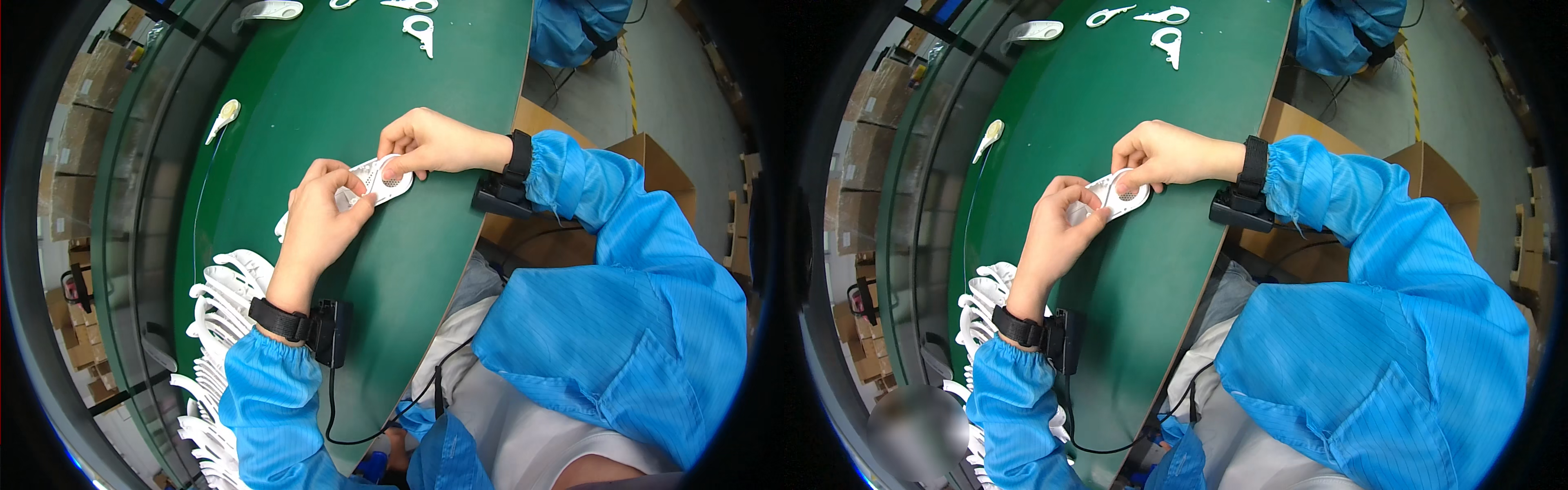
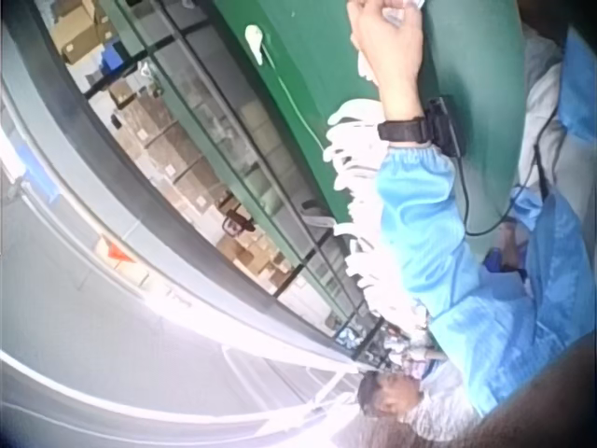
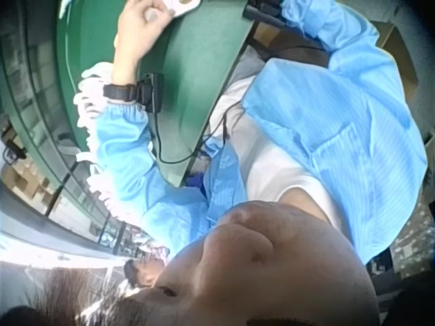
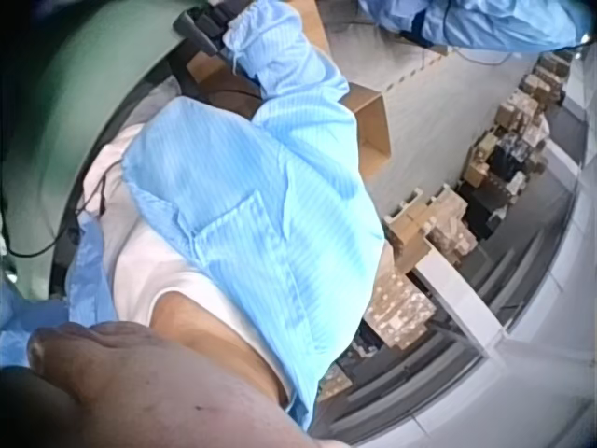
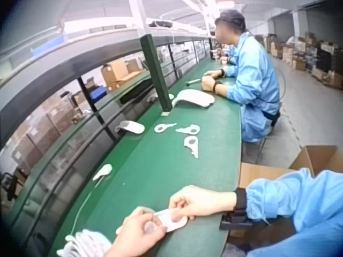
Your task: Assembling small white plastic components on a green factory workbench.
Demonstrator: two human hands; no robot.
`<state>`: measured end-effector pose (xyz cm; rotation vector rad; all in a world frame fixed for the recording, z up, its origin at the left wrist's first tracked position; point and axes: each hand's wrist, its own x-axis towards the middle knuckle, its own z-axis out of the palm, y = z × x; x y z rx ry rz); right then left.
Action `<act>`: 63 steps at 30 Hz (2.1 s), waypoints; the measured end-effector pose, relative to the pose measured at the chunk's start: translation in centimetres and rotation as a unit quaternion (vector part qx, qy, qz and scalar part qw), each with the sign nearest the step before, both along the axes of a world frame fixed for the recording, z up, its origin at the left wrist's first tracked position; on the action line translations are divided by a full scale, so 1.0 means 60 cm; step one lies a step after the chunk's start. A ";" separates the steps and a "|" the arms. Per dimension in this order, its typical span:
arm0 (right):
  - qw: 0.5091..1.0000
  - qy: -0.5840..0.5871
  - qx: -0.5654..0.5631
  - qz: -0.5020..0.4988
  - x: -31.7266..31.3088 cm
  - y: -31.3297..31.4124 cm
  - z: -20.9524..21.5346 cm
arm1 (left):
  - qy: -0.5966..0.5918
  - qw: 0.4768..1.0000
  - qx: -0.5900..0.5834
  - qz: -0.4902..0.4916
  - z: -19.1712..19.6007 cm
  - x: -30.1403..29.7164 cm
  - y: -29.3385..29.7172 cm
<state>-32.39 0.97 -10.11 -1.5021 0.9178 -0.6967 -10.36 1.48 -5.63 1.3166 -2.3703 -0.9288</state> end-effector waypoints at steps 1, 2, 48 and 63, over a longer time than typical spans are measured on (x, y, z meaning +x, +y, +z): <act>1.000 0.000 0.000 -0.001 0.003 0.001 -0.003 | -0.008 1.000 -0.009 0.012 -0.002 0.001 0.003; 1.000 -0.010 -0.001 -0.005 0.004 0.001 -0.005 | -0.006 1.000 -0.008 0.009 -0.003 0.002 0.004; 0.949 0.108 -0.265 0.131 0.144 -0.030 -0.037 | -0.030 0.994 -0.108 -0.009 -0.039 0.127 0.011; 0.979 0.108 -0.075 -0.157 0.214 -0.213 -0.038 | -0.308 0.782 -0.004 0.542 -0.050 0.751 -0.013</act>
